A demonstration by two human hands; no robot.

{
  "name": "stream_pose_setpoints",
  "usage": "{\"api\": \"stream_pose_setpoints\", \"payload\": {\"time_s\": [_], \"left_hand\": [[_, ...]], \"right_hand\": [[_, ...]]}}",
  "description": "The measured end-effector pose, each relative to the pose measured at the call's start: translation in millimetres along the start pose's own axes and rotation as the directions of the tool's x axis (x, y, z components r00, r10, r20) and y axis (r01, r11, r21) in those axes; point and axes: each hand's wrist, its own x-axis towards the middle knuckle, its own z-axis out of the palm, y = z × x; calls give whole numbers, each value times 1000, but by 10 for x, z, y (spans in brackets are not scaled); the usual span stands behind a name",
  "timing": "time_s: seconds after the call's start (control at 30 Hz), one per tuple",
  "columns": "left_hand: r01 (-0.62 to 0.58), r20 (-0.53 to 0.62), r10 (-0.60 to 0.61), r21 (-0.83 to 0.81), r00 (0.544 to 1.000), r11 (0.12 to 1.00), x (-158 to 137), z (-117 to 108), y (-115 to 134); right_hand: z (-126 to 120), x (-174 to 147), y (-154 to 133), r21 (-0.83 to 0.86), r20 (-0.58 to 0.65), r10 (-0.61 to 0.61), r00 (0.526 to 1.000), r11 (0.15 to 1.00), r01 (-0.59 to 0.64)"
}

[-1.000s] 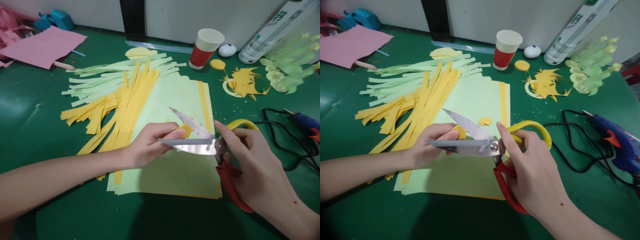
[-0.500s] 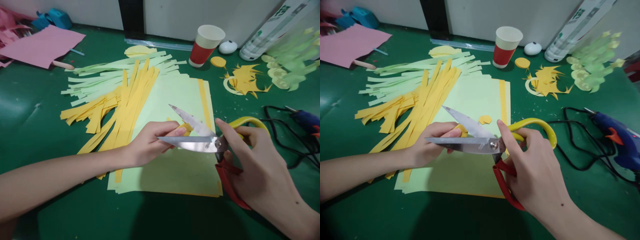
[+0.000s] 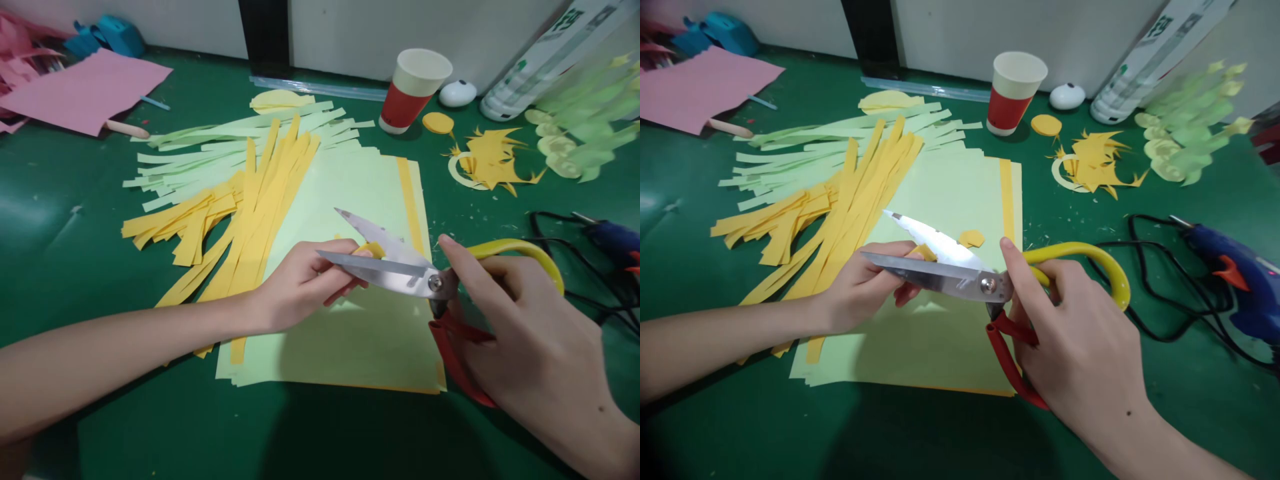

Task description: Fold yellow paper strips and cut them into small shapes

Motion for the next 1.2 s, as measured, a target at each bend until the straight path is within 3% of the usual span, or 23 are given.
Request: {"api": "stream_pose_setpoints", "payload": {"time_s": [0.6,0.8,0.87,0.97,1.07,1.13,1.2], "left_hand": [[-17,7,17,2,1000,1000,-6,-11,-31],[-25,29,24,17,999,1000,-10,-9,-6],[-17,39,15,38,999,999,-12,-8,7],[0,58,-5,92,998,996,-7,-12,23],[9,79,-20,135,997,991,-2,-20,30],[15,113,-31,145,993,989,-3,-26,36],[31,155,-53,145,987,989,-7,-30,48]], "right_hand": [[-44,-10,27,-107,-62,56,997,992,-62],[-20,11,233,-246,20,146,989,960,-136],[0,59,273,-299,151,247,957,934,-194],[37,143,304,-349,369,407,836,894,-281],[67,175,356,-334,488,397,777,908,-254],[48,164,394,-338,462,347,816,920,-199],[-18,157,394,-281,307,290,907,938,-204]]}}
